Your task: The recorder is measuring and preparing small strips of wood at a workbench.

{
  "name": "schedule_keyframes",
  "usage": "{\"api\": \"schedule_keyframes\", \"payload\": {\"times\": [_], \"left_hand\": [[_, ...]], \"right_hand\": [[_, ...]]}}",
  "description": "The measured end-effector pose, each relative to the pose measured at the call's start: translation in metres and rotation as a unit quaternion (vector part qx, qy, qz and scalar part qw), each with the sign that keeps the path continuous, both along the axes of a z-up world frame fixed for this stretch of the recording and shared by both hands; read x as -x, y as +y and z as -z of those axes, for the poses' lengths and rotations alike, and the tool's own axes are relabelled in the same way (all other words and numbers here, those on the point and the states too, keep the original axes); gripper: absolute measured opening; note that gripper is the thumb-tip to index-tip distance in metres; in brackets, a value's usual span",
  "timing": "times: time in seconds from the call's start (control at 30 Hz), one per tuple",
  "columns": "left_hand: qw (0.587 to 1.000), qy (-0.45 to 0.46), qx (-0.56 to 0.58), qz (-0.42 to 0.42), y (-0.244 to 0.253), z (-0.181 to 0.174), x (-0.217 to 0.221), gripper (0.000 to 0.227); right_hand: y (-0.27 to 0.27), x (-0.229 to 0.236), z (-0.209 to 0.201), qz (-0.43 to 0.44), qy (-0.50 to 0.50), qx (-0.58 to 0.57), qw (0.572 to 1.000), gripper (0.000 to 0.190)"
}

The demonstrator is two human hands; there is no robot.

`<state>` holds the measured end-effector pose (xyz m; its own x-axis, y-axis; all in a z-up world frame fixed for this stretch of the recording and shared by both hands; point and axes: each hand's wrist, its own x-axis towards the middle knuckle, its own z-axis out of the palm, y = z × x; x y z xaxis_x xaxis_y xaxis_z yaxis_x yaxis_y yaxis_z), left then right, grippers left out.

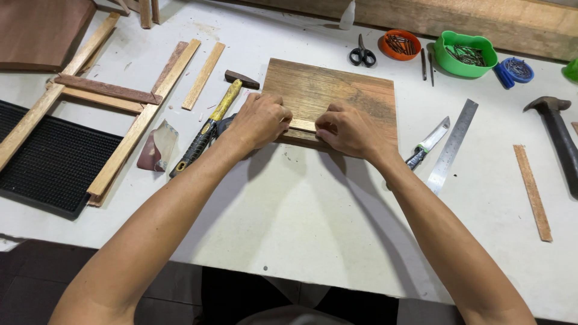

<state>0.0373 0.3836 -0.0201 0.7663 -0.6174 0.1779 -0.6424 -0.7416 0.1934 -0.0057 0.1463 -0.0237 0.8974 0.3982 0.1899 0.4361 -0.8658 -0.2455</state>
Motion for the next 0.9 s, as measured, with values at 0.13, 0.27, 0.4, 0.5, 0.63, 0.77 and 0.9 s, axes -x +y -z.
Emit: {"api": "schedule_keyframes", "payload": {"times": [0.13,0.27,0.4,0.5,0.63,0.77,0.9], "left_hand": [[1.000,-0.002,0.004,-0.006,0.018,-0.003,-0.005,0.020],[0.998,0.032,-0.011,-0.047,0.024,-0.013,-0.003,0.020],[0.993,0.079,0.071,-0.057,0.039,-0.002,-0.015,0.022],[0.980,0.135,0.115,-0.094,0.060,-0.013,-0.017,0.021],[0.991,0.050,0.087,-0.092,0.084,-0.022,-0.009,0.020],[0.993,0.015,0.087,-0.082,0.102,-0.024,0.006,0.021],[0.991,-0.033,0.110,-0.066,0.129,-0.019,0.012,0.020]], "right_hand": [[0.018,-0.011,0.005,-0.004,-0.003,0.013,1.000,0.021],[0.027,-0.016,0.004,-0.015,-0.021,0.039,0.999,0.021],[0.029,-0.014,0.002,-0.017,-0.017,0.051,0.998,0.023],[0.036,-0.015,0.004,-0.023,-0.042,0.045,0.998,0.022],[0.062,-0.025,0.002,-0.047,-0.042,0.056,0.996,0.024],[0.096,-0.038,0.004,-0.115,-0.092,-0.004,0.989,0.024],[0.135,-0.047,-0.004,-0.169,-0.094,-0.030,0.981,0.023]]}}
